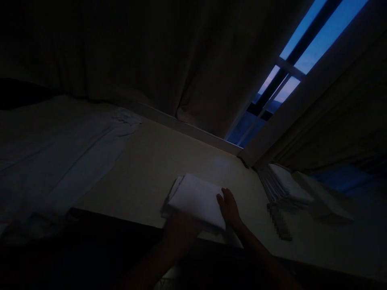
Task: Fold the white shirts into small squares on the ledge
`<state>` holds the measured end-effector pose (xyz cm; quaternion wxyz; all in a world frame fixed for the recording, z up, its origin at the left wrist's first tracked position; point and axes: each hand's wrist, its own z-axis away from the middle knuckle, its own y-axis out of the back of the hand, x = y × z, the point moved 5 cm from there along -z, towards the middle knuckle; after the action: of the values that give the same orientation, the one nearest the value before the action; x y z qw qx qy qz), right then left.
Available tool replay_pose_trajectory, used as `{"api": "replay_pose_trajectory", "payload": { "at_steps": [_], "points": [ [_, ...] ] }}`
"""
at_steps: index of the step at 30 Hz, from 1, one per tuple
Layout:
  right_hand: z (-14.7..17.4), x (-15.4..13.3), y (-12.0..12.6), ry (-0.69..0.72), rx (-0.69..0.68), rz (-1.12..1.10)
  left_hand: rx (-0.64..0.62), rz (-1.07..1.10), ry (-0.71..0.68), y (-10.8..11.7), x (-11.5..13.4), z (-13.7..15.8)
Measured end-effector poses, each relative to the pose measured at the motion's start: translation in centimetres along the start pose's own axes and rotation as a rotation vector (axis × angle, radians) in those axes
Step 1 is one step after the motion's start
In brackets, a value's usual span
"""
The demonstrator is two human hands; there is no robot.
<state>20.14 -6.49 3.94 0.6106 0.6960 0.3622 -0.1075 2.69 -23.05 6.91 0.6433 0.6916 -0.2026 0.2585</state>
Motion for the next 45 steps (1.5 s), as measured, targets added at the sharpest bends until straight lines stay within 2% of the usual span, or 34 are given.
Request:
{"api": "replay_pose_trajectory", "payload": {
  "at_steps": [2, 4, 7, 9, 11, 15, 18, 21, 23, 25, 28, 32, 35, 37, 42, 45],
  "points": [
    [0.3, 0.6, -0.7, -0.030, -0.006, -0.055, 0.017, 0.149, 0.078, 1.1, -2.0, 0.2],
    [0.5, 0.7, -0.8, -0.044, 0.006, -0.094, 0.074, 0.436, 0.266, 1.9, -5.0, 0.2],
    [0.4, 0.3, -0.3, -0.057, 0.031, -0.157, 0.162, 0.980, 0.603, 2.2, -9.1, 0.4],
    [0.3, 0.0, 0.0, -0.060, 0.035, -0.205, 0.197, 1.151, 0.691, 2.4, -10.4, 0.1],
    [0.1, -0.2, 0.3, -0.080, 0.031, -0.255, 0.221, 1.063, 0.699, 2.5, -11.1, -0.4],
    [0.6, -0.6, 1.4, -0.148, 0.030, -0.343, 0.220, 0.626, 0.587, 2.0, -11.8, -1.4],
    [3.0, -1.8, 2.8, -0.047, 0.060, -0.277, 0.213, 0.401, 0.503, 1.7, -12.3, -1.7],
    [6.9, -3.4, 3.1, 0.207, 0.006, -0.057, 0.170, 0.376, 0.492, 1.8, -12.4, -1.6],
    [9.3, -3.7, 2.8, 0.311, -0.022, 0.075, 0.155, 0.364, 0.469, 2.2, -12.0, -1.6],
    [10.7, -3.1, 2.4, 0.298, 0.022, 0.128, 0.147, 0.344, 0.441, 2.5, -11.6, -1.7],
    [11.1, -1.7, 1.7, 0.155, 0.069, 0.134, 0.097, 0.395, 0.417, 2.4, -11.2, -1.9],
    [10.8, -0.8, 0.6, -0.006, 0.033, 0.219, 0.040, 0.477, 0.340, 1.9, -11.0, -2.4],
    [10.6, -0.6, 0.4, -0.065, 0.010, 0.272, 0.056, 0.407, 0.271, 2.1, -10.9, -2.7],
    [10.6, -0.8, 0.6, -0.037, -0.002, 0.268, 0.045, 0.330, 0.291, 2.3, -11.0, -3.1],
    [11.4, -1.6, 2.1, 0.197, 0.017, 0.142, 0.042, 0.244, 0.380, 4.2, -10.8, -5.1],
    [11.4, -1.7, 3.1, 0.210, 0.025, 0.059, 0.028, 0.290, 0.368, 5.0, -10.2, -7.3]
  ]
}}
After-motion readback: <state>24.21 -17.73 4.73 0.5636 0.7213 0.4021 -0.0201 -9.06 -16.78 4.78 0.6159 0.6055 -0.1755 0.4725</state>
